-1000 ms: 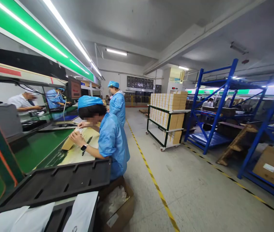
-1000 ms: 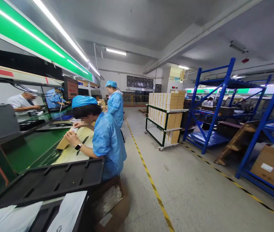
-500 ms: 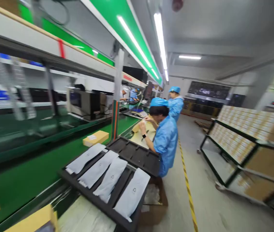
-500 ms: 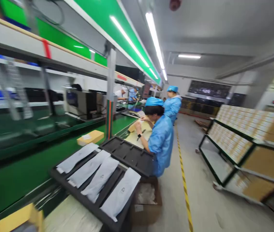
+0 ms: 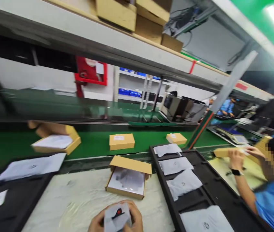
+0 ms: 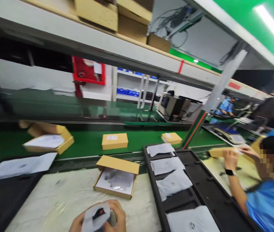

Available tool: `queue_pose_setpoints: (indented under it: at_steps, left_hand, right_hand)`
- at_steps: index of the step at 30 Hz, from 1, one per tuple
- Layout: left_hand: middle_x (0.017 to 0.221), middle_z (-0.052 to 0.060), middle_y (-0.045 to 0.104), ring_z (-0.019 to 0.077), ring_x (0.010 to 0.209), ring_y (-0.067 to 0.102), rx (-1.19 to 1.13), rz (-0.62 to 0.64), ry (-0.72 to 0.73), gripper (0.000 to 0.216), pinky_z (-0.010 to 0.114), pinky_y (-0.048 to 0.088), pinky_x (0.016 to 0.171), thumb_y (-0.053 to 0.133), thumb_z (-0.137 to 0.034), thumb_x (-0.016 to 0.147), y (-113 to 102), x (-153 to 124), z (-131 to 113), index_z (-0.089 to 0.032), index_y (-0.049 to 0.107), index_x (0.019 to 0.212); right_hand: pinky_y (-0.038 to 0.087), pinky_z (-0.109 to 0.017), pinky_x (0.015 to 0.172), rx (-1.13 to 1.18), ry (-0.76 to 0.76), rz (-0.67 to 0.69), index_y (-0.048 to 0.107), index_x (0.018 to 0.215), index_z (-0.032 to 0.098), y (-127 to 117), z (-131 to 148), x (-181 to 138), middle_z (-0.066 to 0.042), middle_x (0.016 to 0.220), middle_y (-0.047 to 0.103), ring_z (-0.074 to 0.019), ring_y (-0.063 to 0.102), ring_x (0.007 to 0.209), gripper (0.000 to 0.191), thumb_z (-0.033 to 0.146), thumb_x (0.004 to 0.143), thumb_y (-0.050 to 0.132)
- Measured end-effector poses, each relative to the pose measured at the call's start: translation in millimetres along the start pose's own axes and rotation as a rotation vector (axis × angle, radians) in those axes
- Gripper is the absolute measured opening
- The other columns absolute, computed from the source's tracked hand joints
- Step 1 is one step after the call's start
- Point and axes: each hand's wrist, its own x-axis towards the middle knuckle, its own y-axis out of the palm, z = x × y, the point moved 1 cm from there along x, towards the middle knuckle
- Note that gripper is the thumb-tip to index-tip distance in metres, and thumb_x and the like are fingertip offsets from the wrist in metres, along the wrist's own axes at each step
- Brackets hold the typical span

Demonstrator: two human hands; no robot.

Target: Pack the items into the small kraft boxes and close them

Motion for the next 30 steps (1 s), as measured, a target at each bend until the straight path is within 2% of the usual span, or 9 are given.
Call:
queue_pose_setpoints:
  at_steps: [3, 10, 14, 17, 21, 23, 25, 27, 30]
  left_hand:
    - [0.102, 0.007, 0.074, 0.0364, 0.107, 0.064, -0.216, -0.147, -0.006, 0.041, 0.049, 0.053, 0.096, 0.07, -0.069, 0.066, 4, -7, -16, -0.034, 0.079, 0.085]
    - [0.072, 0.007, 0.058, 0.0248, 0.075, 0.056, -0.224, -0.324, 0.029, 0.044, 0.038, 0.049, 0.068, 0.057, -0.064, 0.08, 4, -16, -66, -0.026, 0.065, 0.06]
    - [0.068, 0.001, 0.042, 0.0194, 0.068, 0.046, -0.277, -0.426, 0.027, 0.045, 0.032, 0.042, 0.062, 0.064, -0.059, 0.079, 11, -7, -68, -0.024, 0.046, 0.057]
    - [0.068, -0.004, 0.031, 0.0142, 0.062, 0.036, -0.426, -0.535, -0.044, 0.047, 0.026, 0.038, 0.058, 0.068, -0.048, 0.081, 22, -5, -63, -0.024, 0.032, 0.062]
    - [0.076, -0.004, 0.037, 0.0137, 0.071, 0.041, -0.449, -0.621, -0.011, 0.045, 0.024, 0.038, 0.066, 0.069, -0.035, 0.082, 26, -5, -64, -0.023, 0.029, 0.064]
    - [0.083, -0.002, 0.044, 0.015, 0.08, 0.046, -0.487, -0.622, -0.043, 0.037, 0.024, 0.039, 0.073, 0.067, -0.031, 0.08, 23, -2, -64, -0.022, 0.034, 0.066]
    - [0.092, -0.001, 0.049, 0.0171, 0.091, 0.05, -0.553, -0.648, -0.126, 0.026, 0.025, 0.04, 0.08, 0.066, -0.029, 0.075, 19, 2, -59, -0.023, 0.041, 0.074]
    - [0.102, 0.0, 0.052, 0.0194, 0.1, 0.053, -0.627, -0.702, -0.237, 0.026, 0.028, 0.041, 0.086, 0.064, -0.027, 0.068, 18, 5, -47, -0.025, 0.046, 0.087]
    - [0.11, 0.002, 0.055, 0.0206, 0.097, 0.058, -0.744, -0.702, -0.4, 0.046, 0.031, 0.044, 0.085, 0.06, -0.023, 0.056, 24, 4, -27, -0.026, 0.047, 0.1]
  right_hand:
    - [0.057, -0.042, 0.081, 0.022, 0.031, -0.061, 0.074, 0.103, 0.03, 4, 0, -8, -0.007, 0.099, 0.072, -0.0277, 0.068, 0.092, 0.032, 0.053, 0.092, 0.054]
    - [0.054, -0.035, 0.077, -0.127, -0.008, -0.187, 0.074, 0.097, 0.031, -1, 36, -5, -0.003, 0.094, 0.072, -0.0237, 0.067, 0.087, 0.019, 0.024, 0.092, 0.057]
    - [0.051, -0.032, 0.074, -0.136, 0.094, -0.208, 0.068, 0.087, 0.024, 7, 35, 2, -0.003, 0.085, 0.066, -0.0215, 0.063, 0.082, 0.018, 0.031, 0.096, 0.054]
    - [0.049, -0.027, 0.067, -0.119, 0.136, -0.32, 0.051, 0.073, 0.022, 13, 24, 2, 0.001, 0.074, 0.055, -0.0163, 0.057, 0.069, 0.024, 0.031, 0.094, 0.058]
    - [0.048, -0.029, 0.074, -0.303, -0.069, -0.544, 0.048, 0.082, 0.022, 16, 19, -2, -0.002, 0.087, 0.055, -0.0173, 0.058, 0.082, 0.016, 0.019, 0.09, 0.061]
    - [0.048, -0.035, 0.084, -0.42, -0.24, -0.468, 0.056, 0.095, 0.022, 18, 19, -7, -0.006, 0.097, 0.061, -0.0205, 0.06, 0.093, 0.007, 0.016, 0.093, 0.055]
    - [0.049, -0.041, 0.087, -0.467, -0.312, -0.266, 0.06, 0.111, 0.024, 21, 15, -12, -0.008, 0.102, 0.066, -0.0231, 0.063, 0.095, 0.019, 0.02, 0.097, 0.048]
    - [0.052, -0.042, 0.086, -0.474, -0.252, -0.115, 0.058, 0.121, 0.026, 21, 6, -17, -0.008, 0.104, 0.069, -0.0248, 0.066, 0.095, 0.026, 0.028, 0.099, 0.045]
    - [0.056, -0.038, 0.079, -0.403, -0.119, -0.053, 0.059, 0.122, 0.026, 15, -10, -22, -0.008, 0.103, 0.07, -0.0252, 0.067, 0.093, 0.03, 0.042, 0.098, 0.049]
